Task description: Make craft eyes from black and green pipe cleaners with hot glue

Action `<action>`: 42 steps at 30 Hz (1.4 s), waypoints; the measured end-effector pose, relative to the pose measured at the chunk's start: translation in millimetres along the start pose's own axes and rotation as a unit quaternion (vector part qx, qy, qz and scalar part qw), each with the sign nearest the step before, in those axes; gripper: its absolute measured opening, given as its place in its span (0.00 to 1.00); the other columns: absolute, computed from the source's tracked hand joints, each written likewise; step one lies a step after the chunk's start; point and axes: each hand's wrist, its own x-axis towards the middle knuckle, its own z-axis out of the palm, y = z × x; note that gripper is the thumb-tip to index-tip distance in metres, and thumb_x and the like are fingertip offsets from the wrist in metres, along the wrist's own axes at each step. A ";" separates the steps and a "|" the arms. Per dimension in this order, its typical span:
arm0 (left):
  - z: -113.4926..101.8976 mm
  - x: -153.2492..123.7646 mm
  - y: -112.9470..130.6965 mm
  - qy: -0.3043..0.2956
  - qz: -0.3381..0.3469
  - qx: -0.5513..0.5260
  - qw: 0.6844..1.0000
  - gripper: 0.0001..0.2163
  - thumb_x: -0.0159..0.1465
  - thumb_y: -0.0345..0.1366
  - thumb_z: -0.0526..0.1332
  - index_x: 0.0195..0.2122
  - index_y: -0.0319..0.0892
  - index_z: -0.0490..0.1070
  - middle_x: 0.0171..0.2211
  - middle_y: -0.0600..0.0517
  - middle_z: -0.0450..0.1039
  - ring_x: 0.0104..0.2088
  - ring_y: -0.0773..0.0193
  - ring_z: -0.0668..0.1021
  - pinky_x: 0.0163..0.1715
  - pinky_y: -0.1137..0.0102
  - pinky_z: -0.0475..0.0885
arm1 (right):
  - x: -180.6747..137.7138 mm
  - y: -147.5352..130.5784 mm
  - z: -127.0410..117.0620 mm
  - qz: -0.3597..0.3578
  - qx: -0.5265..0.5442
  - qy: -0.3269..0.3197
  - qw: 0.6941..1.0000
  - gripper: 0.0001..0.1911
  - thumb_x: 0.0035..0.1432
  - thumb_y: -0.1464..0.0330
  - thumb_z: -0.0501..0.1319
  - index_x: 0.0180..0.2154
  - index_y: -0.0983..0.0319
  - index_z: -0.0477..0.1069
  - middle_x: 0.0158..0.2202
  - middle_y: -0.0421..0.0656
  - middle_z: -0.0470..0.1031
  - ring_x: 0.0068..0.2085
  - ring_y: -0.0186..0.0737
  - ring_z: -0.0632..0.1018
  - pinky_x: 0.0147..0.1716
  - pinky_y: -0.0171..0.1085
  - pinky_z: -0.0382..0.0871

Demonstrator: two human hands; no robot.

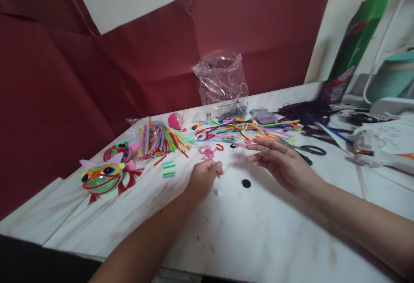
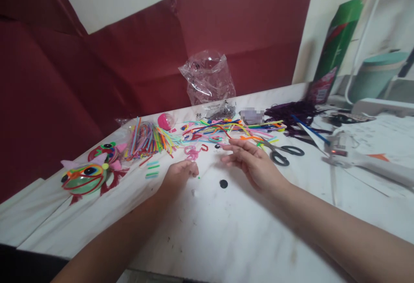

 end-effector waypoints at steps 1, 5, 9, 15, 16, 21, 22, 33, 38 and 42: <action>0.3 -0.8 1.9 -0.002 -0.004 0.009 1.000 0.09 0.53 0.38 0.57 0.19 0.40 0.67 0.19 0.56 0.65 0.23 0.68 0.67 0.26 0.73 0.63 | 2.0 -0.3 -1.7 -0.010 -0.005 0.011 1.000 0.15 0.44 0.65 0.66 0.37 0.58 0.71 0.38 0.42 0.76 0.31 0.38 0.77 0.34 0.39 0.68; -1.3 -1.5 6.2 0.000 -0.004 0.073 0.997 0.06 0.49 0.37 0.58 0.20 0.40 0.66 0.18 0.57 0.64 0.21 0.68 0.67 0.23 0.74 0.61 | 3.4 3.4 -2.0 -0.024 -0.048 0.017 0.998 0.14 0.44 0.65 0.66 0.36 0.59 0.70 0.35 0.40 0.75 0.28 0.34 0.75 0.29 0.36 0.67; -5.9 -1.0 5.5 -0.025 0.065 0.139 0.988 0.11 0.55 0.40 0.54 0.18 0.41 0.64 0.19 0.56 0.63 0.23 0.66 0.68 0.25 0.73 0.62 | 0.4 8.5 5.6 -0.046 -0.154 -0.026 0.987 0.12 0.46 0.64 0.63 0.35 0.61 0.69 0.32 0.40 0.74 0.27 0.34 0.74 0.27 0.36 0.67; -9.0 -0.8 1.1 0.007 0.140 0.196 0.971 0.08 0.56 0.37 0.55 0.21 0.42 0.63 0.21 0.56 0.65 0.26 0.65 0.70 0.29 0.73 0.64 | 4.4 -22.7 5.1 -0.133 -0.243 0.016 0.961 0.09 0.48 0.65 0.60 0.33 0.61 0.70 0.27 0.39 0.73 0.27 0.35 0.74 0.28 0.36 0.67; -9.3 -0.6 0.6 0.002 0.153 0.206 0.966 0.08 0.56 0.36 0.54 0.22 0.42 0.63 0.22 0.56 0.65 0.26 0.65 0.70 0.29 0.73 0.64 | 6.0 -33.4 0.4 -0.146 -0.244 0.034 0.958 0.09 0.48 0.65 0.60 0.33 0.61 0.70 0.27 0.39 0.73 0.27 0.34 0.74 0.29 0.36 0.66; -9.4 -2.4 -0.9 -0.039 0.216 0.257 0.941 0.12 0.60 0.36 0.51 0.20 0.42 0.62 0.20 0.55 0.63 0.24 0.66 0.69 0.27 0.72 0.63 | 14.3 -85.6 -46.6 -0.208 -0.386 0.174 0.882 0.11 0.52 0.64 0.56 0.37 0.62 0.67 0.33 0.44 0.75 0.32 0.36 0.75 0.31 0.35 0.68; -8.8 -3.3 -1.2 -0.044 0.225 0.262 0.937 0.12 0.60 0.36 0.51 0.19 0.42 0.62 0.20 0.55 0.63 0.24 0.66 0.69 0.27 0.73 0.63 | 15.2 -93.0 -59.2 -0.189 -0.474 0.193 0.838 0.12 0.53 0.64 0.54 0.38 0.61 0.68 0.33 0.43 0.76 0.32 0.37 0.76 0.31 0.35 0.68; -2.9 -8.3 -0.7 -0.071 0.289 0.267 0.917 0.11 0.60 0.33 0.53 0.20 0.41 0.61 0.21 0.55 0.64 0.24 0.68 0.70 0.25 0.74 0.64 | -25.2 -118.6 -174.4 -0.024 -0.762 0.201 0.616 0.10 0.48 0.70 0.55 0.33 0.64 0.72 0.35 0.51 0.76 0.40 0.48 0.74 0.35 0.38 0.63; -1.5 -10.1 -3.0 -0.099 0.295 0.272 0.910 0.10 0.61 0.32 0.53 0.23 0.40 0.64 0.23 0.53 0.65 0.26 0.67 0.71 0.28 0.74 0.65 | -25.8 -90.4 -197.9 0.047 -0.813 0.169 0.555 0.05 0.40 0.72 0.59 0.26 0.63 0.70 0.28 0.50 0.75 0.39 0.53 0.72 0.30 0.39 0.61; -2.5 -8.1 -8.4 -0.103 0.314 0.268 0.905 0.08 0.61 0.31 0.54 0.24 0.40 0.65 0.24 0.53 0.66 0.28 0.66 0.72 0.29 0.73 0.66 | -24.7 -79.1 -207.6 0.036 -0.825 0.177 0.535 0.06 0.43 0.72 0.58 0.28 0.62 0.68 0.31 0.49 0.73 0.40 0.50 0.70 0.33 0.39 0.60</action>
